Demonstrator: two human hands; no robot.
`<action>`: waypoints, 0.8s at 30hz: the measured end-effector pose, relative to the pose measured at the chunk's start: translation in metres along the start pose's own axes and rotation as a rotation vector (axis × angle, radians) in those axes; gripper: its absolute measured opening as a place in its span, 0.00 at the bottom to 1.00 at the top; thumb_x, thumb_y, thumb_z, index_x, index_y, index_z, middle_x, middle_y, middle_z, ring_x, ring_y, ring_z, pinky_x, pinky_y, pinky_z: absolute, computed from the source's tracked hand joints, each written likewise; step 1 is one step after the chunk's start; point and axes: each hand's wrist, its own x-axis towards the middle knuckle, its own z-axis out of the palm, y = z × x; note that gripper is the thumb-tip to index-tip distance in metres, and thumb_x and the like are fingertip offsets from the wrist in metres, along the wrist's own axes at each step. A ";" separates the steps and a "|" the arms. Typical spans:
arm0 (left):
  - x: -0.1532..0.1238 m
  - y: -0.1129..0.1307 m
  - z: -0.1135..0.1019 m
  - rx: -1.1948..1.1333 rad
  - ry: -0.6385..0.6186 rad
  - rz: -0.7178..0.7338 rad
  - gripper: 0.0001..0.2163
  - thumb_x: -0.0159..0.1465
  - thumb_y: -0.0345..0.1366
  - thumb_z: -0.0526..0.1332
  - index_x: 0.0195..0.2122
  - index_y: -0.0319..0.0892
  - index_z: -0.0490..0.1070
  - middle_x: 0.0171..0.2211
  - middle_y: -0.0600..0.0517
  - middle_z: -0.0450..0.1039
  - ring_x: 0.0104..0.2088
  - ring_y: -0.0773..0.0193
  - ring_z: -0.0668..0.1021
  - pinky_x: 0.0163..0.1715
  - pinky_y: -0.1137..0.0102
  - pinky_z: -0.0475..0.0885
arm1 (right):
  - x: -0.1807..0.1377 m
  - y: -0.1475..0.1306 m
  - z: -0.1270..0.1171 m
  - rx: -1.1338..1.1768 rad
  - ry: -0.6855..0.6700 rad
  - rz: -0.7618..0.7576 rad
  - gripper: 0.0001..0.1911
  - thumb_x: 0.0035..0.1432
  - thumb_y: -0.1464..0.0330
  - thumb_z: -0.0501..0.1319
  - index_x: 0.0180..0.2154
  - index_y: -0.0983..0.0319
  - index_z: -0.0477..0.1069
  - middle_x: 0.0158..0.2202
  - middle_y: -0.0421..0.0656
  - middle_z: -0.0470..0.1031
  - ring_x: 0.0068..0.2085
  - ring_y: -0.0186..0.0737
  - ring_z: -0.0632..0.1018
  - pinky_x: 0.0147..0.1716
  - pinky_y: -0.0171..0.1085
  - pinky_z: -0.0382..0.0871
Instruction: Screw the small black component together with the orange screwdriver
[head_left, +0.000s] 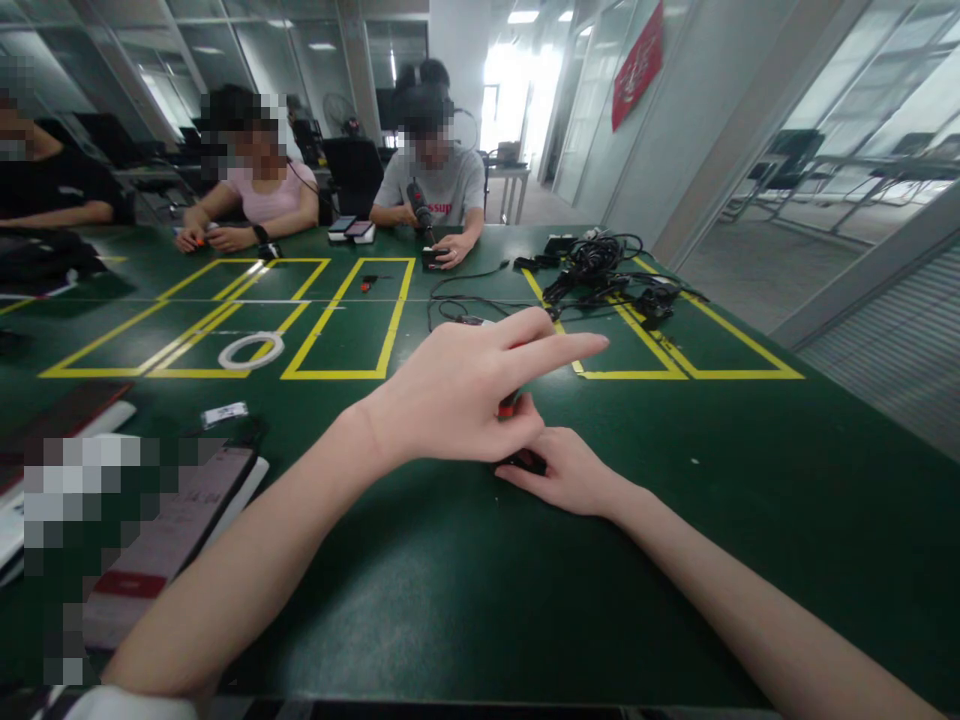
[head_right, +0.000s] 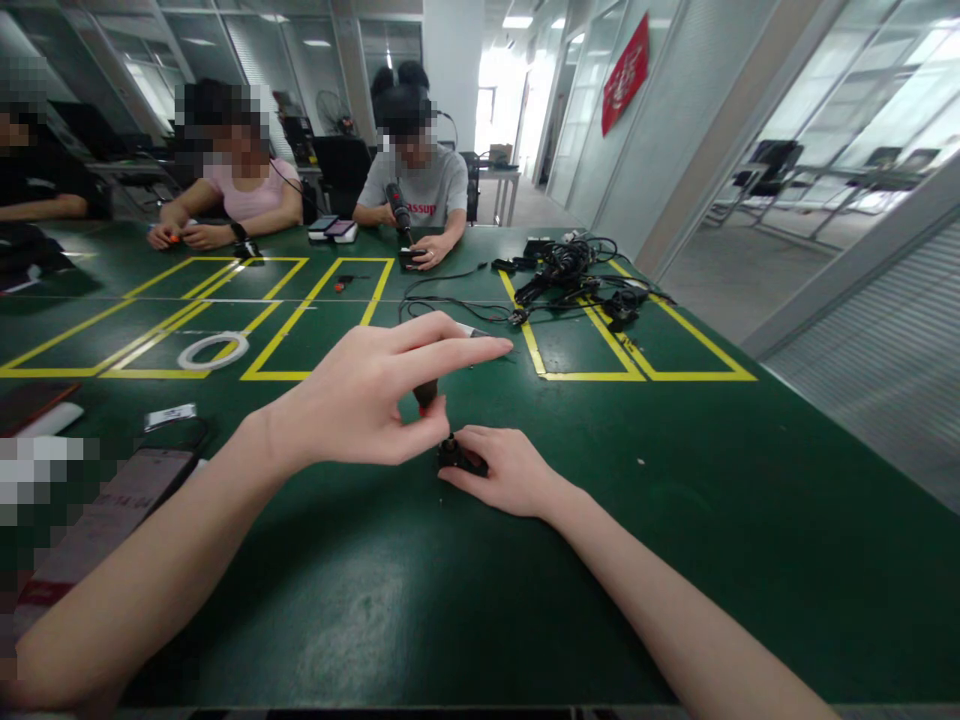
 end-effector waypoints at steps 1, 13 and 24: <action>0.000 0.001 0.000 -0.006 -0.001 -0.001 0.25 0.65 0.27 0.54 0.64 0.43 0.68 0.53 0.47 0.75 0.39 0.67 0.80 0.34 0.75 0.73 | 0.000 0.000 0.000 0.000 -0.004 0.004 0.13 0.67 0.60 0.64 0.33 0.61 0.70 0.28 0.40 0.74 0.28 0.38 0.73 0.29 0.35 0.60; 0.001 -0.002 0.001 0.034 0.002 0.024 0.22 0.68 0.26 0.53 0.62 0.42 0.69 0.51 0.46 0.75 0.41 0.65 0.80 0.37 0.74 0.74 | 0.000 0.000 0.000 -0.001 0.008 0.005 0.16 0.67 0.59 0.64 0.30 0.60 0.67 0.27 0.40 0.73 0.28 0.37 0.71 0.29 0.35 0.59; 0.001 -0.001 0.002 0.033 0.014 0.021 0.22 0.68 0.28 0.54 0.63 0.43 0.69 0.53 0.46 0.75 0.44 0.64 0.81 0.40 0.72 0.75 | -0.001 0.001 0.001 0.008 0.019 -0.007 0.16 0.67 0.59 0.63 0.30 0.61 0.68 0.27 0.39 0.72 0.27 0.37 0.71 0.28 0.35 0.57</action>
